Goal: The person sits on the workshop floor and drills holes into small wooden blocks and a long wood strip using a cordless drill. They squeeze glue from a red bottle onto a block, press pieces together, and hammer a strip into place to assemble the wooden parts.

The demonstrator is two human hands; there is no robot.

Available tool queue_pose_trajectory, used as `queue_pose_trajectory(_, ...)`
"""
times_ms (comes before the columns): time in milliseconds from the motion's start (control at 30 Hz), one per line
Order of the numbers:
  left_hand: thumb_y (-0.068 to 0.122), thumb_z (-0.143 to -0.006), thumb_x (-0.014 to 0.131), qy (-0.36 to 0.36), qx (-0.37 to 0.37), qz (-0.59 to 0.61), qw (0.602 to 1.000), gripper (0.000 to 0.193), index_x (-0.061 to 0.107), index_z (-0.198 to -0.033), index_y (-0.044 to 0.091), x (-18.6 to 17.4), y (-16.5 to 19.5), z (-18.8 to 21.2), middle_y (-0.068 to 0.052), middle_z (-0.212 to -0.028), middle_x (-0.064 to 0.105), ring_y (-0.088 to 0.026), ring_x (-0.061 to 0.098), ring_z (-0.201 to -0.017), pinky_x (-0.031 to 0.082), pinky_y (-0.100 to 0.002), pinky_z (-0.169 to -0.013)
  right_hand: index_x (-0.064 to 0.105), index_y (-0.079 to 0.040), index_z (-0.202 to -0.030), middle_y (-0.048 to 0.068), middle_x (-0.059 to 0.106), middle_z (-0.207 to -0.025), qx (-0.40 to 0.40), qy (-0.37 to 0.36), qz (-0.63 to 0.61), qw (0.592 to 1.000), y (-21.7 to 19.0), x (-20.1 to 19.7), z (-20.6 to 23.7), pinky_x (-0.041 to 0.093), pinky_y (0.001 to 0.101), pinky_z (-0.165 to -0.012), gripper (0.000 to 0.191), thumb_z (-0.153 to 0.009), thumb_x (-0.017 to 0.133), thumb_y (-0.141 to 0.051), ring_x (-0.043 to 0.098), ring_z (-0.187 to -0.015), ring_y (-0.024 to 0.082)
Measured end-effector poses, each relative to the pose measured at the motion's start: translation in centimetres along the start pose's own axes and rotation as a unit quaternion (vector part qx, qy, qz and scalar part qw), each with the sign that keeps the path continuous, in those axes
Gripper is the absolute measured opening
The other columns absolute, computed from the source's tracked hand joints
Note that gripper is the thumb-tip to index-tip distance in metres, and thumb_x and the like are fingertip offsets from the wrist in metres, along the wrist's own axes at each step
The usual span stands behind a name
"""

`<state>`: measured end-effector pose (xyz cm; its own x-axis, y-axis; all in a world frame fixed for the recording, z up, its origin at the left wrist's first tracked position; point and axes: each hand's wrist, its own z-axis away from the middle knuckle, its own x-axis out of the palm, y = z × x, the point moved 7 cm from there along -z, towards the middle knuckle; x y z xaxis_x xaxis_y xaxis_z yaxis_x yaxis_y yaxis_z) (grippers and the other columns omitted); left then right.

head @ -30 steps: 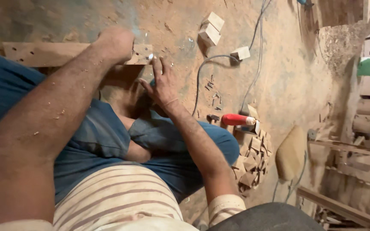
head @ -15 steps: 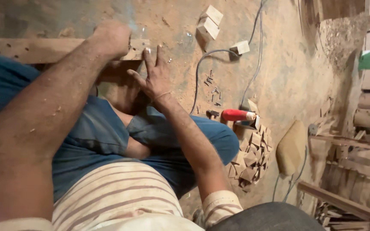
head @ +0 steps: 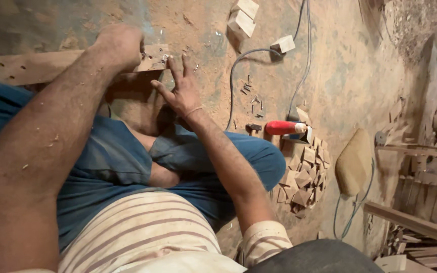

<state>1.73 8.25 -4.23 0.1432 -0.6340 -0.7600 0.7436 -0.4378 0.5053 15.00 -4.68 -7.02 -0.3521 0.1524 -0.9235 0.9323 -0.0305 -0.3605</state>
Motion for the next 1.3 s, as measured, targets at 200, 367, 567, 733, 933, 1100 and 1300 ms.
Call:
queue_pose_trajectory(200,0.014,-0.080,0.075,0.064,0.024,0.026,0.997,0.029,0.078,-0.108,0.010,-0.4,0.2,-0.1,-0.022,-0.107,0.074,-0.040,0.068,-0.105,0.054,-0.050,-0.090,0.049,-0.013,-0.155,0.023,0.043,-0.160,0.127,-0.012,-0.216,0.968,2.4,1.0,-0.1,0.045,0.0477,-0.116,0.076,-0.094,0.074,-0.050,0.047,-0.146,0.041)
queue_pose_trajectory(367,0.020,-0.086,0.074,0.063,0.028,0.039,0.997,0.022,0.080,-0.107,0.015,0.3,0.1,-0.2,-0.019,-0.107,0.075,-0.038,0.069,-0.105,0.054,-0.048,-0.093,0.048,-0.015,-0.154,0.013,0.055,-0.153,0.190,-0.056,-0.384,0.902,3.3,2.6,0.5,0.052,0.0444,-0.106,0.076,-0.091,0.075,-0.048,0.055,-0.141,0.029)
queue_pose_trajectory(567,0.024,-0.089,0.075,0.064,0.009,0.034,0.997,0.021,0.081,-0.107,0.016,0.6,-0.3,-0.1,-0.018,-0.106,0.075,-0.038,0.070,-0.102,0.054,-0.048,-0.092,0.062,-0.015,-0.145,0.012,0.060,-0.150,0.167,-0.043,-0.315,0.933,4.2,1.7,0.3,0.056,0.0452,-0.105,0.065,-0.091,0.080,-0.045,0.060,-0.136,0.029)
queue_pose_trajectory(733,0.023,-0.089,0.075,0.055,0.005,0.038,0.998,0.019,0.080,-0.105,0.015,0.7,-0.4,-0.2,-0.018,-0.104,0.076,-0.037,0.070,-0.100,0.054,-0.047,-0.092,0.064,-0.012,-0.137,0.012,0.060,-0.147,0.179,-0.009,-0.311,0.933,4.7,0.8,-0.3,0.055,0.0435,-0.105,0.064,-0.086,0.081,-0.048,0.061,-0.134,0.030)
queue_pose_trajectory(933,0.024,-0.090,0.075,0.053,0.005,0.033,0.998,0.019,0.080,-0.105,0.014,0.6,-0.4,-0.2,-0.018,-0.104,0.075,-0.037,0.070,-0.100,0.054,-0.048,-0.092,0.067,-0.014,-0.136,0.016,0.052,-0.153,0.170,-0.036,-0.293,0.940,4.0,1.1,-0.2,0.056,0.0442,-0.108,0.064,-0.086,0.080,-0.051,0.056,-0.139,0.032)
queue_pose_trajectory(1100,0.025,-0.090,0.076,0.057,0.003,0.042,0.998,0.020,0.079,-0.105,0.013,0.4,-0.4,-0.1,-0.018,-0.103,0.075,-0.037,0.070,-0.100,0.054,-0.048,-0.092,0.056,-0.019,-0.146,0.022,0.044,-0.157,0.045,-0.005,-0.112,0.993,2.9,-0.5,-1.2,0.046,0.0481,-0.119,0.072,-0.088,0.080,-0.057,0.047,-0.146,0.039)
queue_pose_trajectory(1300,0.027,-0.090,0.077,0.053,0.000,0.046,0.998,0.019,0.080,-0.104,0.014,0.4,-0.5,0.0,-0.017,-0.103,0.075,-0.037,0.070,-0.101,0.053,-0.047,-0.093,0.044,-0.023,-0.154,0.024,0.036,-0.159,-0.028,-0.045,0.057,0.997,1.0,-0.5,-1.3,0.041,0.0524,-0.117,0.083,-0.089,0.073,-0.067,0.045,-0.142,0.045)
